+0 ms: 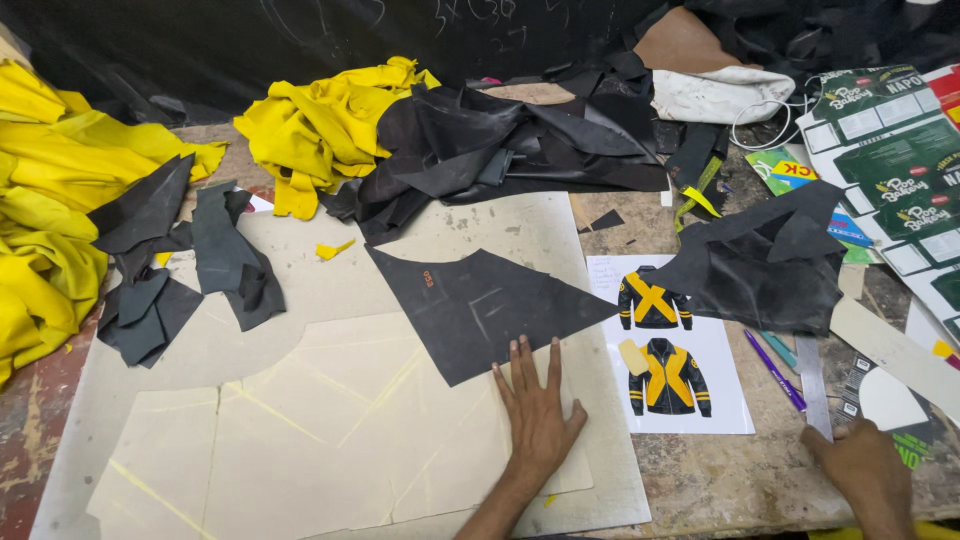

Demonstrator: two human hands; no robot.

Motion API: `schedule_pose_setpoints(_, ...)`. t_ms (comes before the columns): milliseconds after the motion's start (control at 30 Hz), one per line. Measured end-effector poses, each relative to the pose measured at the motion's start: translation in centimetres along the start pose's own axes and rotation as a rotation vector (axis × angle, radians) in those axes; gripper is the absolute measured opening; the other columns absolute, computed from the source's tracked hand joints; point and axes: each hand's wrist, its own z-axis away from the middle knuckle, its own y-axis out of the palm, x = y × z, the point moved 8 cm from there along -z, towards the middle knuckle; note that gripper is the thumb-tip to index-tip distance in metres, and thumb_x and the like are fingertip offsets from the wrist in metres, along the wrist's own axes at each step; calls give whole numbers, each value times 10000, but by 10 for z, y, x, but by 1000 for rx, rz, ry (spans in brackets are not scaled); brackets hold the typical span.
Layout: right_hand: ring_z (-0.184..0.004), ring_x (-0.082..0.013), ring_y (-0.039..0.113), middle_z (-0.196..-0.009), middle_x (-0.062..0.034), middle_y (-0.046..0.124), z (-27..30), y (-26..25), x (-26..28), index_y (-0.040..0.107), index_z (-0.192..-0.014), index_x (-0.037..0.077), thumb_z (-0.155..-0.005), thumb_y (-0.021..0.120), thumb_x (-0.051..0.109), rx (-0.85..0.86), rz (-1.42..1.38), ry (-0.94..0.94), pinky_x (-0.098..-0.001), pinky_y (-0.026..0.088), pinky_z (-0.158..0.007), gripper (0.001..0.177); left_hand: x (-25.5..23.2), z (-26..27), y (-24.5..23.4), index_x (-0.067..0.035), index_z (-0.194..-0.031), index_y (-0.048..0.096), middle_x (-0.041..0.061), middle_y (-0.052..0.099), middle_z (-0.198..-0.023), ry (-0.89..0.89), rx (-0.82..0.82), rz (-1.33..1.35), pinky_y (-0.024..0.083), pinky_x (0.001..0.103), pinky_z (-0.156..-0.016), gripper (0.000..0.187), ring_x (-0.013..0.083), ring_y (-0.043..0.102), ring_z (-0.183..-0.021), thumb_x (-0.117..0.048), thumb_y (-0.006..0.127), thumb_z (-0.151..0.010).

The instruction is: The person aligns a dark fabric piece on a paper pattern and uses a yellow chalk-like marker to trace the outline. They then lift the fabric, reposition it, and continue tracing additional sections of the pattern on the table.

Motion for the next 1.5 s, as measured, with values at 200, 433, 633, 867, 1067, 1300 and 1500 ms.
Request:
schedule_pose_setpoints(200,-885,-343,748,-945,-198,756,6,-13,-3,602,-1395,-36,-778,870,443,-84,-100,-153,-471,625,-799,826,58,49,-8,-75,-1597,154,294,124,-1632,-274,271,-129,-6,648,-1204,1016,421,46,-1540,-1,649,-713)
schedule_pose_setpoints(433,-880,-327,764,-913,-189,772,12,-12,-8,635,-1384,-3,-838,823,418,-85,-64,-186,-461,619,-803,715,178,153,-87,-242,-1604,280,80,315,-1659,-495,315,-739,161,619,-1217,905,297,268,-1504,145,476,-810)
schedule_pose_setpoints(633,-878,-321,778,-909,-185,785,40,-15,14,668,-1333,16,-892,776,377,9,-152,-172,-455,612,-810,580,210,168,-108,-192,-1551,421,82,426,-1564,-506,175,-647,290,563,-1201,750,255,399,-1457,76,507,-855)
schedule_pose_setpoints(867,-877,-314,794,-903,-181,800,70,-14,57,707,-1273,37,-955,720,330,143,-274,-221,-447,605,-818,432,190,170,-94,-21,-1484,425,239,458,-1514,-465,69,-617,409,477,-1122,621,334,470,-1394,36,552,-879)
schedule_pose_setpoints(1067,-875,-308,808,-899,-177,812,107,-23,139,740,-1222,56,-1010,672,289,210,-327,-338,-441,598,-825,322,159,196,-86,-83,-1512,439,177,435,-1550,-427,46,-588,349,466,-1190,632,289,430,-1433,50,556,-905)
schedule_pose_setpoints(1300,-1066,-357,686,-1189,-172,739,183,-62,280,732,-1293,95,-922,731,252,-147,-96,-710,-472,540,-908,403,192,266,-147,-157,-1554,337,246,121,-1682,-1012,-298,-311,213,662,-1144,952,425,163,-1528,-483,824,-804)
schedule_pose_setpoints(1500,-1293,-317,557,-1425,-109,591,326,-41,405,609,-1357,138,-883,688,251,-75,-336,-1562,-448,461,-1086,494,299,365,-136,25,-1520,329,335,510,-1441,-1557,-1075,642,509,516,-1051,801,406,562,-1307,-319,750,-931)
